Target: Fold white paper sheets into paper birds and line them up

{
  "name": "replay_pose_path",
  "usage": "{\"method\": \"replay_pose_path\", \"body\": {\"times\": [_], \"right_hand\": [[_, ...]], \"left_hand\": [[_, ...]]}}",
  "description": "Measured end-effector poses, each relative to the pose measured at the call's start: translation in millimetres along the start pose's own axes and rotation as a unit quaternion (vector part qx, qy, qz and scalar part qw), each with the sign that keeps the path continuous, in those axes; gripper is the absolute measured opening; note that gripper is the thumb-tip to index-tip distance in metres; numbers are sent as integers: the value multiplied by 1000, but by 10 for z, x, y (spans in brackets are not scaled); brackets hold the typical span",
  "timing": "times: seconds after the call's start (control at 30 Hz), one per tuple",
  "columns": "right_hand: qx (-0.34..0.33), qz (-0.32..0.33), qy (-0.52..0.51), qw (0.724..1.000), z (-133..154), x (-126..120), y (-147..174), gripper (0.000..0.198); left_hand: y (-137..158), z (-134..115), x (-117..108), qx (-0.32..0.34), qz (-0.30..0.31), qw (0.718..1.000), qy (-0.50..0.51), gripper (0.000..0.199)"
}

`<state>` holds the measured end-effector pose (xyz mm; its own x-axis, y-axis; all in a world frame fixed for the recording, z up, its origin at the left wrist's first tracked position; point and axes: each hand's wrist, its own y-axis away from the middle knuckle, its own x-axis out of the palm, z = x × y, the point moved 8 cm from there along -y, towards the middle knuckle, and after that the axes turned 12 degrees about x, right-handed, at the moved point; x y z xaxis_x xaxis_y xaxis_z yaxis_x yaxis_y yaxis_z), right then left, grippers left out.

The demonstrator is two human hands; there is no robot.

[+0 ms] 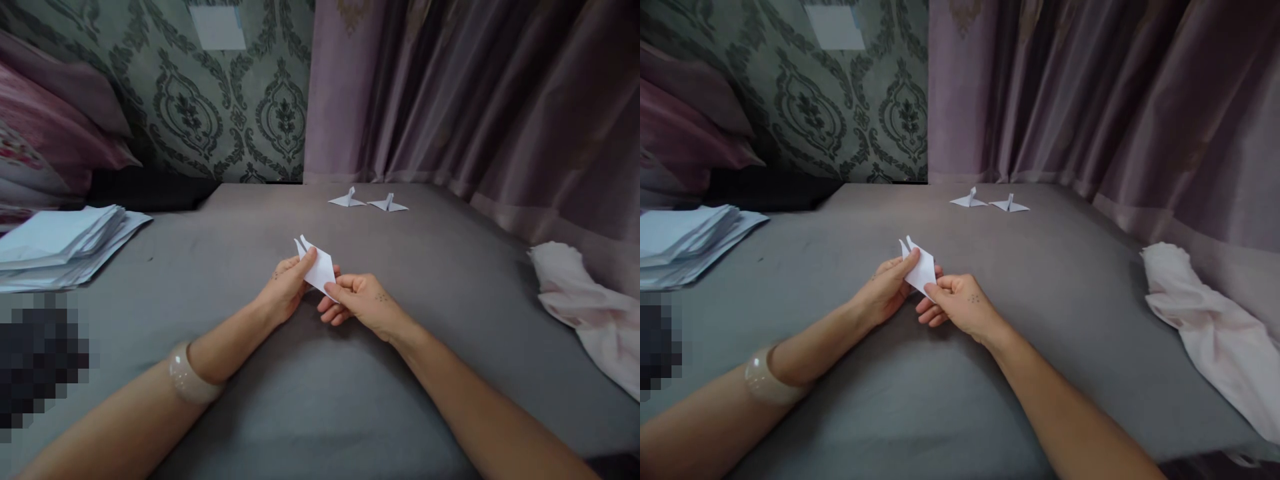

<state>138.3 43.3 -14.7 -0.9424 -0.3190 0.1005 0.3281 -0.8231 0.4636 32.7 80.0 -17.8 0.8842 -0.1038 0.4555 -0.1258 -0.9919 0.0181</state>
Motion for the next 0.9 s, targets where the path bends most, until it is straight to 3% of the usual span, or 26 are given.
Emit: {"method": "replay_pose_path", "body": {"times": [0.23, 0.47, 0.67, 0.9], "right_hand": [[-43, -68, -43, 996, 46, -49, -32, 29], [-20, -57, -29, 998, -16, 9, -50, 26], [-15, -44, -32, 998, -32, 60, -35, 25], [-2, -38, -19, 999, -53, 86, -61, 19]], "left_hand": [[26, 5, 112, 2, 66, 998, 3, 28], [31, 29, 64, 21, 53, 998, -26, 28], [19, -33, 55, 34, 31, 998, -33, 44], [3, -51, 31, 53, 29, 997, -44, 30]]}}
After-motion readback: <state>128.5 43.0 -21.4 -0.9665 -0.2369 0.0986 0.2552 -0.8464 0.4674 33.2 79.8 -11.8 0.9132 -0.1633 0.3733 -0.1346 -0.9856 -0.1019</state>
